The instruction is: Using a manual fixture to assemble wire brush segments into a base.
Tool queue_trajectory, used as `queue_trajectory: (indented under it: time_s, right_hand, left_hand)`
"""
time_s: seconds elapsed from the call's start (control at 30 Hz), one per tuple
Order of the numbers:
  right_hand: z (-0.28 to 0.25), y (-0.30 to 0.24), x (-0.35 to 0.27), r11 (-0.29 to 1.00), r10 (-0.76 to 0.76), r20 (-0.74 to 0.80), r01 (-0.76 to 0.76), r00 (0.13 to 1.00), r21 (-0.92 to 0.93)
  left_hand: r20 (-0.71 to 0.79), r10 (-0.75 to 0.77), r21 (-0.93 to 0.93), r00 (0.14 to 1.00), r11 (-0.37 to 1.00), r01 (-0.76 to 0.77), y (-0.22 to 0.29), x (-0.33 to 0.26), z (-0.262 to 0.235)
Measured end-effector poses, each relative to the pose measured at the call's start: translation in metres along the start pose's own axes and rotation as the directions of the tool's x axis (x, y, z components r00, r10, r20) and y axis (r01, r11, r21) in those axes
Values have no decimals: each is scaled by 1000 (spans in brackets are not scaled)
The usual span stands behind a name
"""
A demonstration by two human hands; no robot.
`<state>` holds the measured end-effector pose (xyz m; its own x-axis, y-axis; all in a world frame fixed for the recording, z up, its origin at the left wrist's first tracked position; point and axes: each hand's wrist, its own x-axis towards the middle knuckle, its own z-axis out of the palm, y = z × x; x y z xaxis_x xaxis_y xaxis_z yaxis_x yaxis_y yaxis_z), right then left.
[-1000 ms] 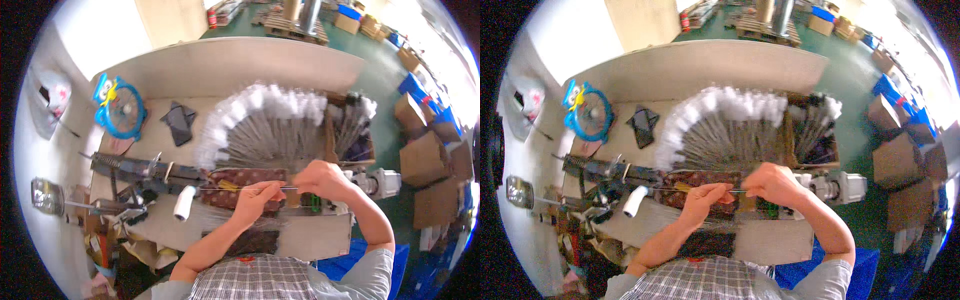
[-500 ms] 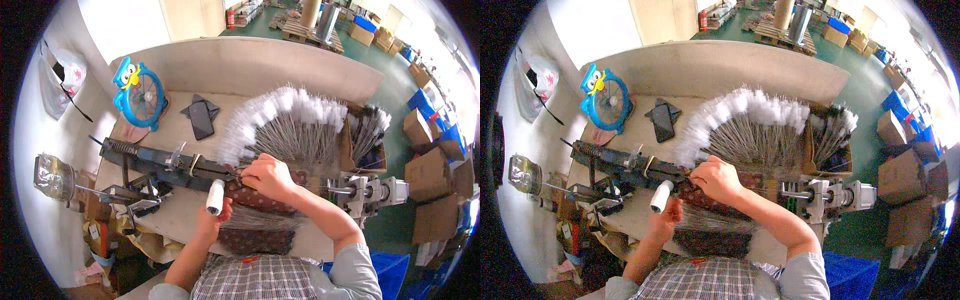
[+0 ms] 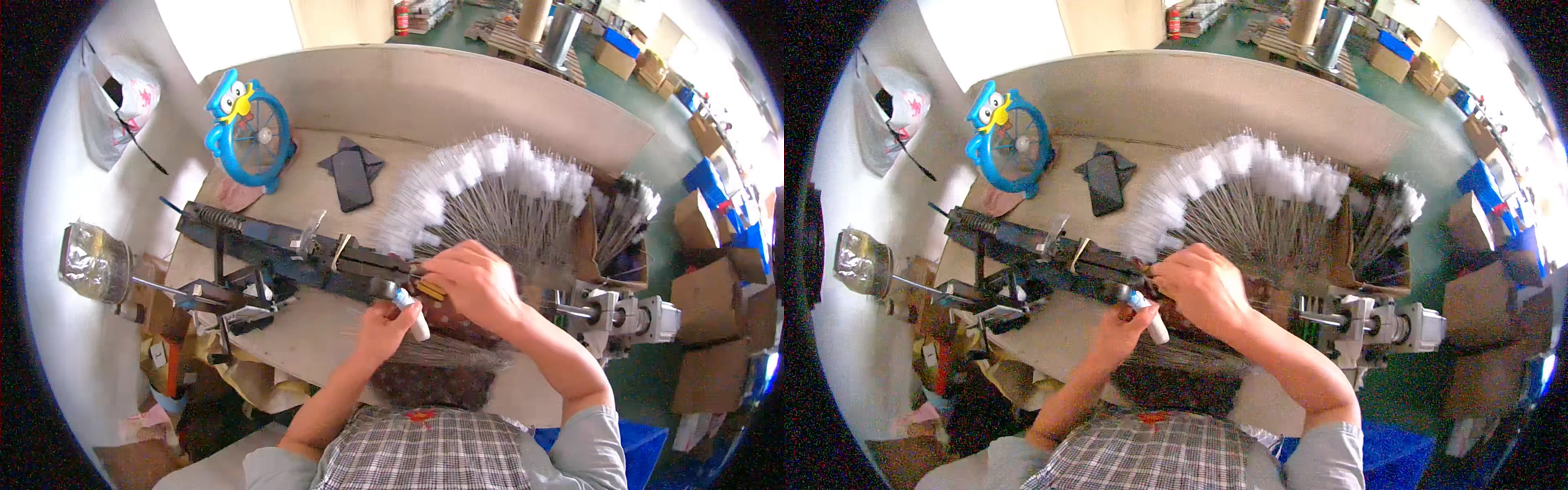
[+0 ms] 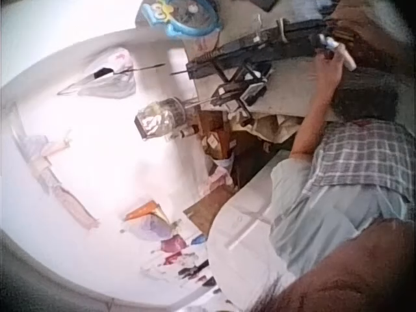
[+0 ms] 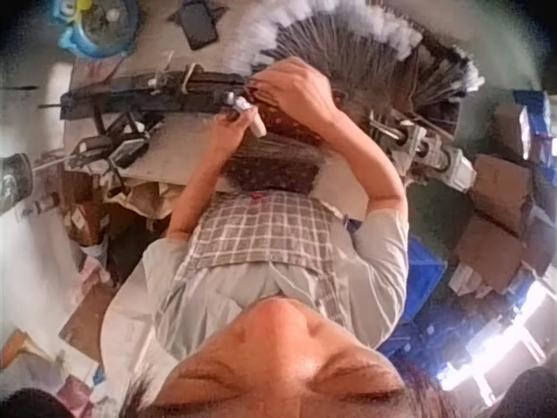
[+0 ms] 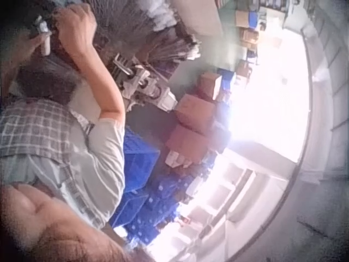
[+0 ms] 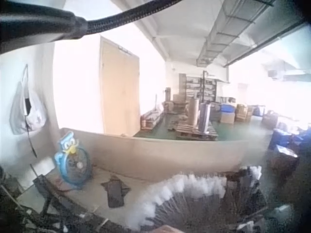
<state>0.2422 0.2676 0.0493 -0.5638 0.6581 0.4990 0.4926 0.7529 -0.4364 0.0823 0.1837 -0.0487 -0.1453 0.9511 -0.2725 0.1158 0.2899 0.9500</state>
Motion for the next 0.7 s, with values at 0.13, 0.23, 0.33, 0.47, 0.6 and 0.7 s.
queue_trajectory:
  time_s: [0.13, 0.23, 0.33, 0.47, 0.6, 0.7]
  right_hand:
    - [-21, -6, -38, 999, -15, -68, 18, 998, 37]
    - [-3, 1, -74, 995, -39, 39, 35, 998, 99]
    - [37, 24, -70, 999, -21, 7, 21, 1000, 31]
    - [60, 37, -63, 987, 124, 93, -113, 988, -113]
    - [54, 32, -57, 970, 219, 301, -176, 928, -165]
    - [53, 34, -54, 962, 269, 346, -234, 899, -140]
  left_hand:
    - [25, -7, -527, 1000, 850, 19, -9, -4, 23]
    - [45, 45, -193, 998, 981, -35, 1, -3, 23]
    - [-67, 123, 208, 990, 972, -107, -8, 2, 8]
    - [-136, 236, 194, 962, 959, -208, -13, -8, -11]
    - [-360, -286, -534, 888, 844, 55, -54, -44, -92]
    - [-584, -426, -720, 691, 664, -199, -109, -91, -151]
